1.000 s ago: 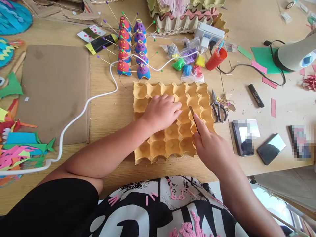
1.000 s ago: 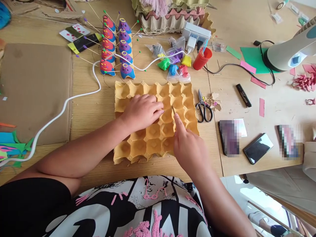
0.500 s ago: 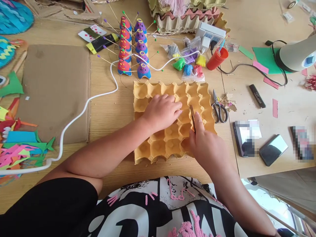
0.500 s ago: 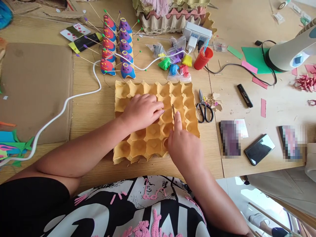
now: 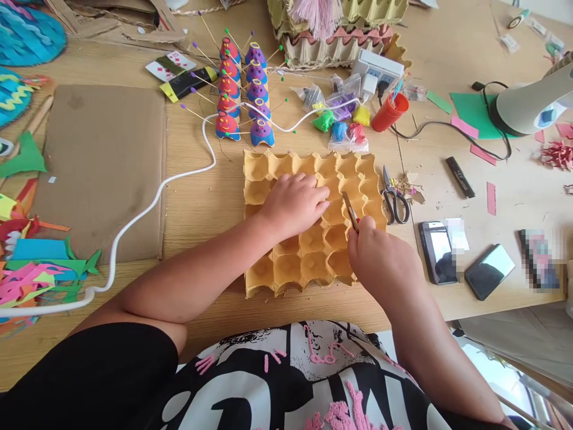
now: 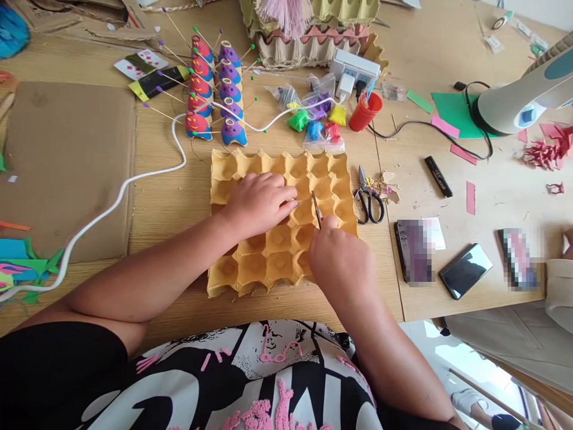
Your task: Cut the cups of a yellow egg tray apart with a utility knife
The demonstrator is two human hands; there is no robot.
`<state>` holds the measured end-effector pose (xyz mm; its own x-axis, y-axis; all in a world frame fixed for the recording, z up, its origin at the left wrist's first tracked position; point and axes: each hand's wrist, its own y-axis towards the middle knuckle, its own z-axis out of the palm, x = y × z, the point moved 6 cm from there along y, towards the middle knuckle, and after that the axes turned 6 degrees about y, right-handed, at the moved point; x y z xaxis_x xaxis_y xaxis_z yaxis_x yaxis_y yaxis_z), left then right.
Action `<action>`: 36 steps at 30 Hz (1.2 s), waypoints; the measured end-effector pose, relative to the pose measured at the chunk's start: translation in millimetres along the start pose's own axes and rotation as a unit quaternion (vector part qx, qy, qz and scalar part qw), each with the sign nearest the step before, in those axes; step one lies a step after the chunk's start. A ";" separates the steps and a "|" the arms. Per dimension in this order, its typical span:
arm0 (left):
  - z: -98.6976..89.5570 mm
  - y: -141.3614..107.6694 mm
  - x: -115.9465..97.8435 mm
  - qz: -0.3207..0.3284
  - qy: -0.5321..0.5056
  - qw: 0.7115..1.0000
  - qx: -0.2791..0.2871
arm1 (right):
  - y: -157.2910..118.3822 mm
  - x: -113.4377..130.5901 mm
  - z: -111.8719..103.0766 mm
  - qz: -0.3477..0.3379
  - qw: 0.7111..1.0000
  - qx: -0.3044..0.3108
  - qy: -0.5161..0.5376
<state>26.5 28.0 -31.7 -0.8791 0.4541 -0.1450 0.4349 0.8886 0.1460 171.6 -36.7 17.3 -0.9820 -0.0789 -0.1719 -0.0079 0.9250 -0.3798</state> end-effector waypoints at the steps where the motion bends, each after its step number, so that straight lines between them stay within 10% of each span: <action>1: -0.1 0.0 0.0 0.000 -0.003 1.000 0.001 | 1.0 0.7 0.1 -0.003 1.000 0.003 -0.003; 36: 0.0 0.5 -0.4 0.004 0.008 1.000 0.012 | 16.3 4.1 -2.3 0.000 0.999 0.039 0.013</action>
<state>27.1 28.3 -31.6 -0.8782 0.4606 -0.1288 0.4466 0.8862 0.1236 167.0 -21.1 12.6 -0.9864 -0.0685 -0.1495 0.0060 0.8934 -0.4492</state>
